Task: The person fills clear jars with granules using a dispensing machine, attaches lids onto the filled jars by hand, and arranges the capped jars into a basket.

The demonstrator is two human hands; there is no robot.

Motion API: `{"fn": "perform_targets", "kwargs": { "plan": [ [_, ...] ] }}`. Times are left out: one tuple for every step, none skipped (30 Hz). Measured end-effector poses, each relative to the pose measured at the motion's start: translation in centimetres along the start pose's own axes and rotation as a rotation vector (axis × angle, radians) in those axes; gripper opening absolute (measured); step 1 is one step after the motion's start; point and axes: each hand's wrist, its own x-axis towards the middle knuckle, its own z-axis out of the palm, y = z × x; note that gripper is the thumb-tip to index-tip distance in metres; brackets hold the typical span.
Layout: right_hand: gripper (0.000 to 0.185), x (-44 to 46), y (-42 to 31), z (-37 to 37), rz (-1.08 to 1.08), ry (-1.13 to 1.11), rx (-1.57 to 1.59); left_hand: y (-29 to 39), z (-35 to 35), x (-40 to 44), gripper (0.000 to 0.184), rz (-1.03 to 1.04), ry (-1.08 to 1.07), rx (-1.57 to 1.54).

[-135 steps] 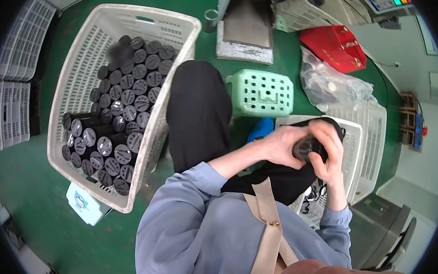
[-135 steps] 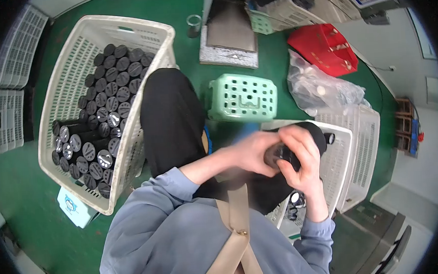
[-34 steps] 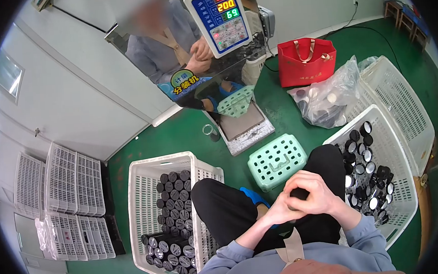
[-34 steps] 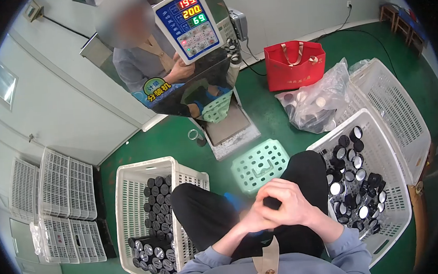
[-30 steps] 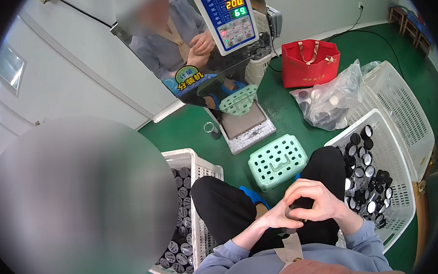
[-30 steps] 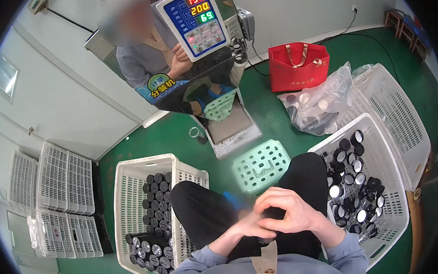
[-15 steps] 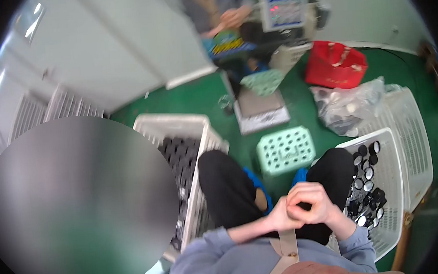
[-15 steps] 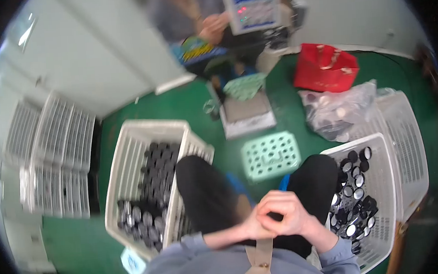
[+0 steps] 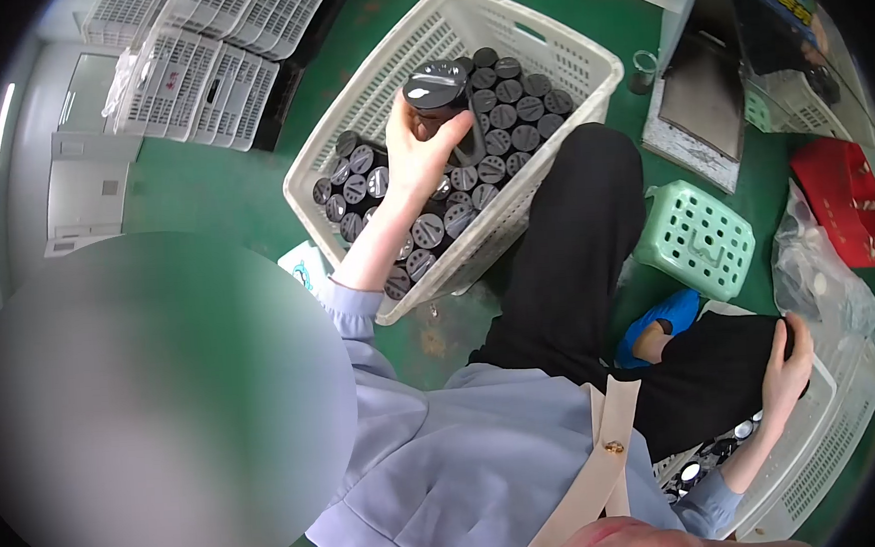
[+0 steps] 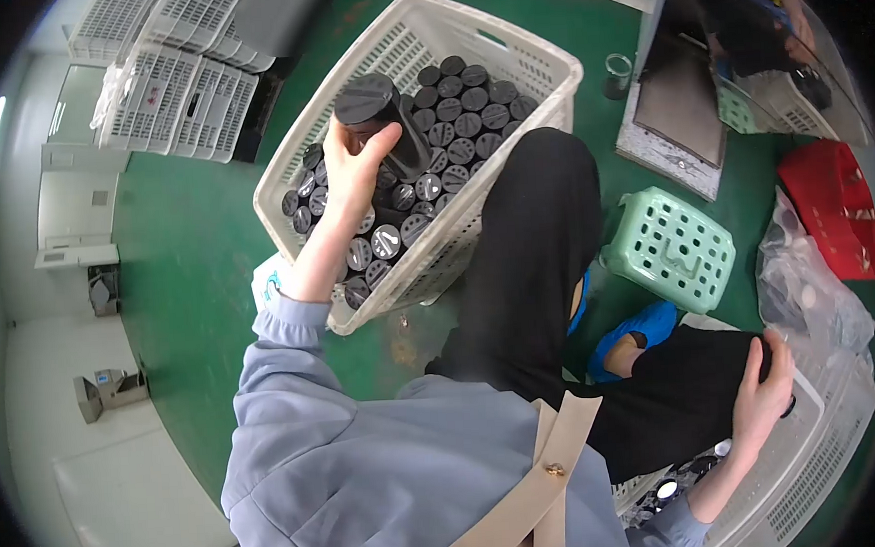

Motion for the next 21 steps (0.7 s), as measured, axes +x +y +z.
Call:
{"fn": "perform_targets", "kwargs": {
  "plan": [
    [0.026,-0.2,0.0,0.5,0.010,-0.051,-0.027,-0.3,-0.8,-0.4,0.068,-0.044,0.023,0.114],
    [0.026,-0.2,0.1,0.7,0.019,-0.039,-0.015,-0.7,-1.4,-0.7,0.072,-0.088,0.044,0.226],
    [0.026,-0.3,-0.1,0.7,0.032,-0.029,-0.004,-2.5,-2.5,-0.8,0.075,-0.049,-0.010,0.231],
    [0.026,-0.4,-0.4,0.6,0.047,-0.018,0.004,-4.1,-3.0,-1.1,0.078,-0.083,-0.030,0.099],
    [0.026,-0.4,-0.3,0.8,0.032,0.002,-0.013,-5.5,-4.0,-1.2,0.076,-0.046,-0.066,0.295],
    [0.026,-0.3,-0.2,0.9,0.035,-0.009,-0.014,-5.9,-4.5,-1.2,0.075,-0.006,-0.101,0.490],
    [0.026,-0.2,0.0,0.9,0.037,-0.022,-0.017,-6.0,-4.7,-1.3,0.074,0.001,-0.138,0.615],
    [0.026,-0.1,0.1,0.8,0.040,-0.036,-0.020,-6.9,-5.2,-1.3,0.075,-0.079,-0.170,0.674],
    [0.027,-0.1,0.2,0.8,0.036,-0.038,-0.028,-8.6,-5.9,-1.3,0.076,-0.042,-0.180,0.766],
    [0.027,-0.1,0.3,0.8,0.034,-0.038,-0.036,-9.5,-6.3,-1.3,0.077,-0.001,-0.190,0.858],
    [0.027,0.0,0.3,0.9,0.035,-0.038,-0.045,-10.2,-6.7,-1.5,0.076,-0.012,-0.234,0.862],
    [0.027,0.0,0.2,0.9,0.034,-0.036,-0.049,-10.2,-7.0,-1.8,0.076,-0.021,-0.280,0.866],
    [0.027,0.0,0.1,1.0,0.037,-0.033,-0.052,-10.3,-7.3,-1.9,0.075,-0.027,-0.329,0.869],
    [0.027,-0.1,0.2,0.9,0.042,-0.032,-0.056,-10.5,-7.6,-2.1,0.073,-0.044,-0.394,0.926],
    [0.027,-0.3,0.1,0.8,0.044,-0.028,-0.057,-10.7,-8.1,-2.3,0.072,-0.060,-0.461,0.983],
    [0.026,-0.3,-0.1,0.8,0.046,-0.022,-0.056,-10.9,-8.6,-2.4,0.070,-0.073,-0.526,1.041],
    [0.026,-0.3,-0.3,0.8,0.048,-0.016,-0.055,-11.4,-9.1,-2.7,0.064,-0.076,-0.556,1.070],
    [0.026,-0.3,-0.4,0.7,0.048,-0.017,-0.053,-11.5,-9.3,-2.9,0.064,-0.094,-0.586,1.076],
    [0.026,-0.3,-0.5,0.7,0.049,-0.016,-0.051,-11.5,-9.4,-3.1,0.064,-0.110,-0.616,1.082],
    [0.025,-0.3,-0.6,0.6,0.050,-0.015,-0.050,-11.4,-9.5,-3.2,0.064,-0.126,-0.647,1.088],
    [0.024,-0.3,-0.7,0.6,0.050,-0.012,-0.048,-11.4,-9.5,-3.1,0.064,-0.130,-0.660,1.072]
  ]
}}
